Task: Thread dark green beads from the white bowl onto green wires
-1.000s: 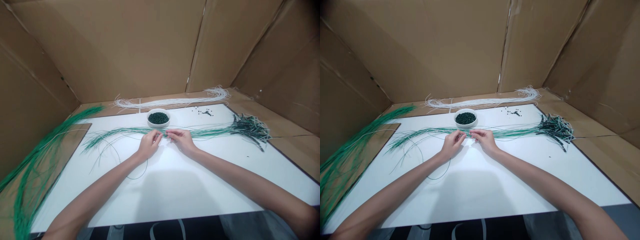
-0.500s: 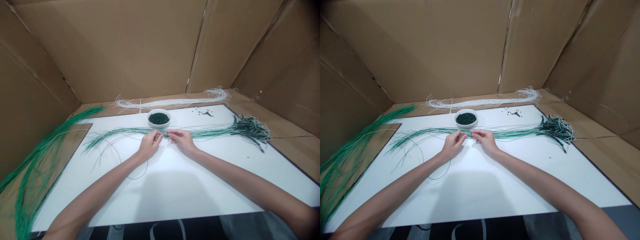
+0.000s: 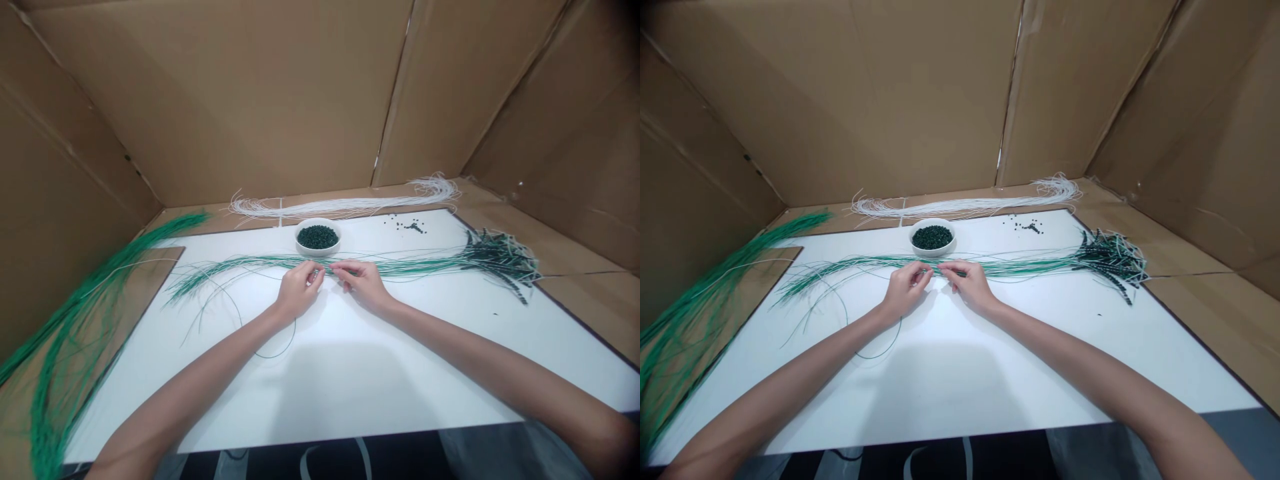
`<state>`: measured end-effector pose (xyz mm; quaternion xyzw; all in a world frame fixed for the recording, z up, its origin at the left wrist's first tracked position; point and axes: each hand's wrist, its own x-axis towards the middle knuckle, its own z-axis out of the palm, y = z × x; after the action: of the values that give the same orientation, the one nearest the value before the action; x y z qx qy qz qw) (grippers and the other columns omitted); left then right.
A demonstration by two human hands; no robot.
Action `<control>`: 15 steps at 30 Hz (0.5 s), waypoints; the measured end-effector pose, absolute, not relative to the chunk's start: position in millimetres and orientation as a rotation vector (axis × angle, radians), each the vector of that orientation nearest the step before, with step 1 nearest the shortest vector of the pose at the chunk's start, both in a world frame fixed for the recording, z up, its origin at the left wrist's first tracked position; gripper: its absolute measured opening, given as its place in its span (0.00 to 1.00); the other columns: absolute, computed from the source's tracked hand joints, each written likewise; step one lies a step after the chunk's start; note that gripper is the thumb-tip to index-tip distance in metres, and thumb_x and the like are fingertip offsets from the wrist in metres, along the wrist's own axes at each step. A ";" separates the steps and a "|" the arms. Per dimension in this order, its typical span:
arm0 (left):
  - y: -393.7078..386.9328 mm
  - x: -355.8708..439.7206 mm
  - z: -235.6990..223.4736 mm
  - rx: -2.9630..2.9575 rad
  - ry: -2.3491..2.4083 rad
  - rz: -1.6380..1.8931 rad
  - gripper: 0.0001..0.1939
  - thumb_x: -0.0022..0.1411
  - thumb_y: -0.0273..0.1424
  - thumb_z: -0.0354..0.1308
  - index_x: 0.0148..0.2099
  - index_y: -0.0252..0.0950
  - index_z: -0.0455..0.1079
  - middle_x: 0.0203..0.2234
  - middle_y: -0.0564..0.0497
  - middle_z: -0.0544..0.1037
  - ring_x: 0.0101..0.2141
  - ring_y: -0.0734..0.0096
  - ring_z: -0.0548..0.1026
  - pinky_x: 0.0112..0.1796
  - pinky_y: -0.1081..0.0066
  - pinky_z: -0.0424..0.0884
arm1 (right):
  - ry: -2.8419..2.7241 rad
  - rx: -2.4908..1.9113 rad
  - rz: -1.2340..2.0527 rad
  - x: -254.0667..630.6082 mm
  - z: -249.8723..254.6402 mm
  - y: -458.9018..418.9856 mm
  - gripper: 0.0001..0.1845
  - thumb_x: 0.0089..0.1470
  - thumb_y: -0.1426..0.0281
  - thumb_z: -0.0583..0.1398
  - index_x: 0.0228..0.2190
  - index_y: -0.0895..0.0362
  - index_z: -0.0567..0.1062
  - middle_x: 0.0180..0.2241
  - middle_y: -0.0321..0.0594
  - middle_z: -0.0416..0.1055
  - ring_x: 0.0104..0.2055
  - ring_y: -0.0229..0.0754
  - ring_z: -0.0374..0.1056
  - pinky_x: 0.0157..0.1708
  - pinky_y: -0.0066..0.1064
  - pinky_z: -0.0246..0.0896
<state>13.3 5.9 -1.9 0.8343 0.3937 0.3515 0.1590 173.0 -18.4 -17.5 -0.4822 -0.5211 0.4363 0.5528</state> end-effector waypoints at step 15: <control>5.2 13.9 -2.5 2.345 1.077 1.015 0.09 0.59 0.32 0.48 0.33 0.35 0.67 0.24 0.53 0.70 0.24 0.76 0.65 0.28 0.76 0.60 | -1.028 -1.061 1.203 170.4 -15.9 -15.4 0.11 0.34 0.67 0.65 0.24 0.60 0.75 0.16 0.34 0.67 0.17 0.31 0.58 0.16 0.23 0.52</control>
<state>13.9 5.2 -2.5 0.8312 0.3820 0.3599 0.1834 170.4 -15.4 -15.9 -0.4538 -0.4398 0.5144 0.5797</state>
